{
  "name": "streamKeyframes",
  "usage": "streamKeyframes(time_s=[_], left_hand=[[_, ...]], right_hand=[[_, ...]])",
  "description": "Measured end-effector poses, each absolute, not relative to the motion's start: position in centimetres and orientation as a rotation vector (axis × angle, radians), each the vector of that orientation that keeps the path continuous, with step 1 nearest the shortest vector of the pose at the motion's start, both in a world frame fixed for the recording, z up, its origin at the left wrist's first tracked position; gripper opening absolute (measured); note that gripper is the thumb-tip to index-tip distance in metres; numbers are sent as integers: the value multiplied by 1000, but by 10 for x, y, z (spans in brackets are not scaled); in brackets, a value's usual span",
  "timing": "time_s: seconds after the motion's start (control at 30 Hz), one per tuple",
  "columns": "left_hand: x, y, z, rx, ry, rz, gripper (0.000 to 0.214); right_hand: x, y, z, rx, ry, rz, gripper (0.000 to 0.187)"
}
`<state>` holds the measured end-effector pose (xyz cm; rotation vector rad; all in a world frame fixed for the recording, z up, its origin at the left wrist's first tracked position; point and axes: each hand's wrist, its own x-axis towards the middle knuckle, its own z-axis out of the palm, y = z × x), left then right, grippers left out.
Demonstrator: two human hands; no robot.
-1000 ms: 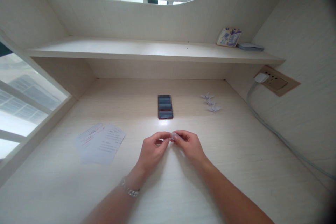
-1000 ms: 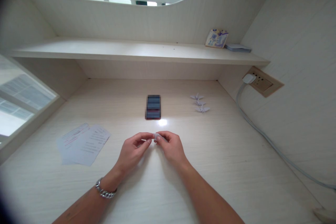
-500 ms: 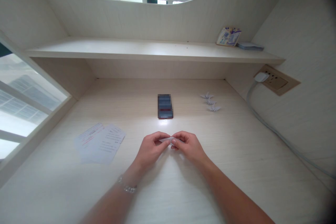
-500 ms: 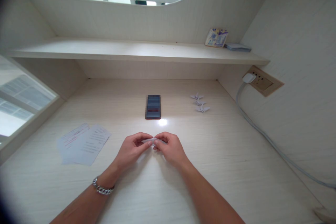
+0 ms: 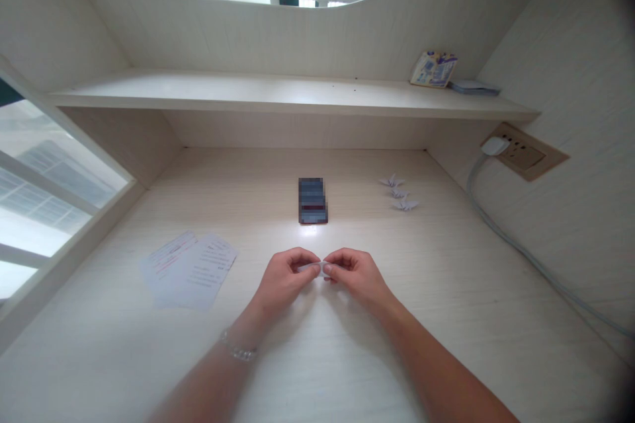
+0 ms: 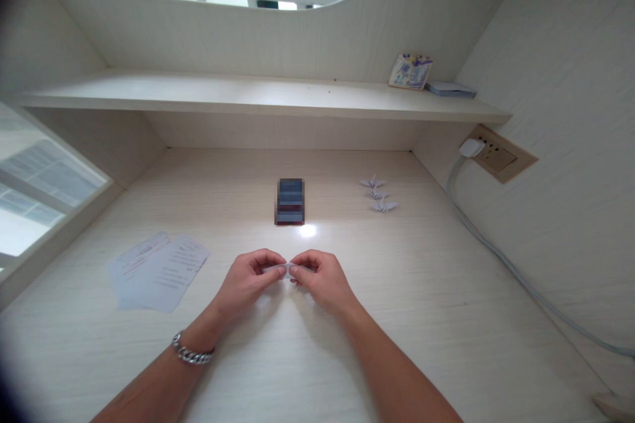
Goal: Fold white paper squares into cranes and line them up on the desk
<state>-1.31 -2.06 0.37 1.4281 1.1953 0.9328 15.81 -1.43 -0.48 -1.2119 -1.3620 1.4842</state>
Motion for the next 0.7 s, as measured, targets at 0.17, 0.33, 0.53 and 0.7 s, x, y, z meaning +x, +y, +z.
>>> streamKeyframes(time_s=[0.17,0.33,0.53,0.7], left_hand=[[-13,-21,4,1383,1156,913,13],[-13,-21,4,1382,1148,910,9],[-13,-21,4,1398,1146,946,10],[-12,-22,8,1448,1169,970,11]], right_hand=[[157,-16,-5,-1182,-1334,1521,14],[157,-15,-4,-1153,-1254,1582,12],[157,-16,0,-1148,-1170,1607,12],[158,-16,0,-1097,-1206,1626,16]])
